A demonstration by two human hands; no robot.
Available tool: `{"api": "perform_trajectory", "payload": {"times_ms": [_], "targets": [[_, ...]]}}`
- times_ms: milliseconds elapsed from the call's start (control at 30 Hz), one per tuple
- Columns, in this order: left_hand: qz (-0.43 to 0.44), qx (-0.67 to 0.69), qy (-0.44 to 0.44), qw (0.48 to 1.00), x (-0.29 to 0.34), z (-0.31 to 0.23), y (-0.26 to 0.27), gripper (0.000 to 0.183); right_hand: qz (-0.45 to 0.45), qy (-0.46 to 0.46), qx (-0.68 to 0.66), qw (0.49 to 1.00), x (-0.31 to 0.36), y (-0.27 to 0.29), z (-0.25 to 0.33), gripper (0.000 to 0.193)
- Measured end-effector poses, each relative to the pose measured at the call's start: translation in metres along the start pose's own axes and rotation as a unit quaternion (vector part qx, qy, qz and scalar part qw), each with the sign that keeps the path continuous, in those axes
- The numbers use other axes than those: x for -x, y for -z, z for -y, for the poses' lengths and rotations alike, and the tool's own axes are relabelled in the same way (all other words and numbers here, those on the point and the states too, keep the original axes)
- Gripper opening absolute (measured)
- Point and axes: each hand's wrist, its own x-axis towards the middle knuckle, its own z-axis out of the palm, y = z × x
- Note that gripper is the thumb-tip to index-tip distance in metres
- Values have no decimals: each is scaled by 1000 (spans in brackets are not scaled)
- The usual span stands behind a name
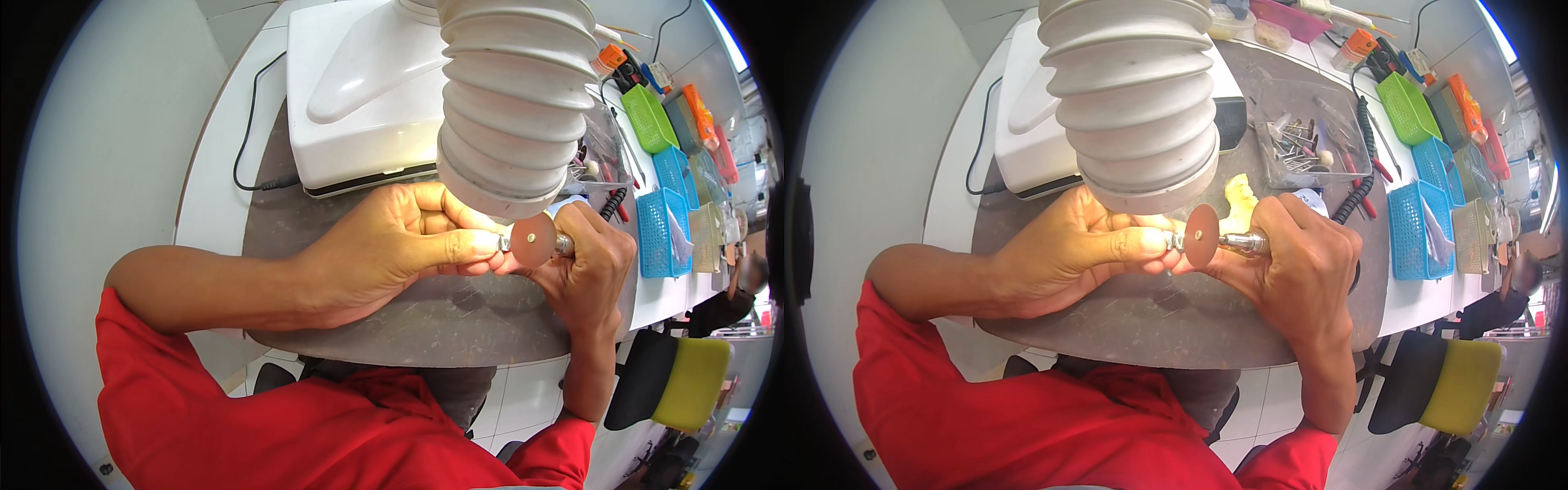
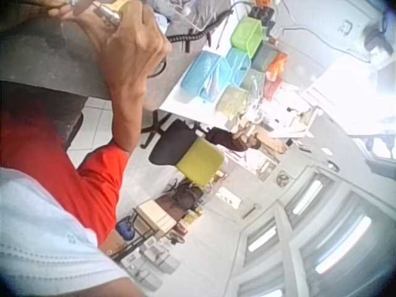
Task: The person uses a rotary grinding tool with a disc attachment to smooth the surface of a yellow dental cast. They hold the cast in their left hand and the tool in their right, applying the spinning disc to the cast's surface. The person periodically stops to inspect the cast and reposition it for further grinding.
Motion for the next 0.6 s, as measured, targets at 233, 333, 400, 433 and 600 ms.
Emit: {"api": "perform_trajectory", "payload": {"times_ms": [233,333,400,433,600], "targets": [[-1,-7,1,1000,0,1,0,33,4,-2,-1,1000,2,0,-3,63],[-8,-8,10,1000,0,-1,-2,34,14,2,15,1000,1,2,0,62],[-11,-8,17,1000,1,-2,-2,35,14,1,15,1000,1,2,0,62],[-6,-12,11,1000,1,-2,-1,36,9,-2,7,1000,1,1,-1,62],[-4,-22,9,1000,2,0,0,38,5,1,5,1000,2,0,-1,63]]}}
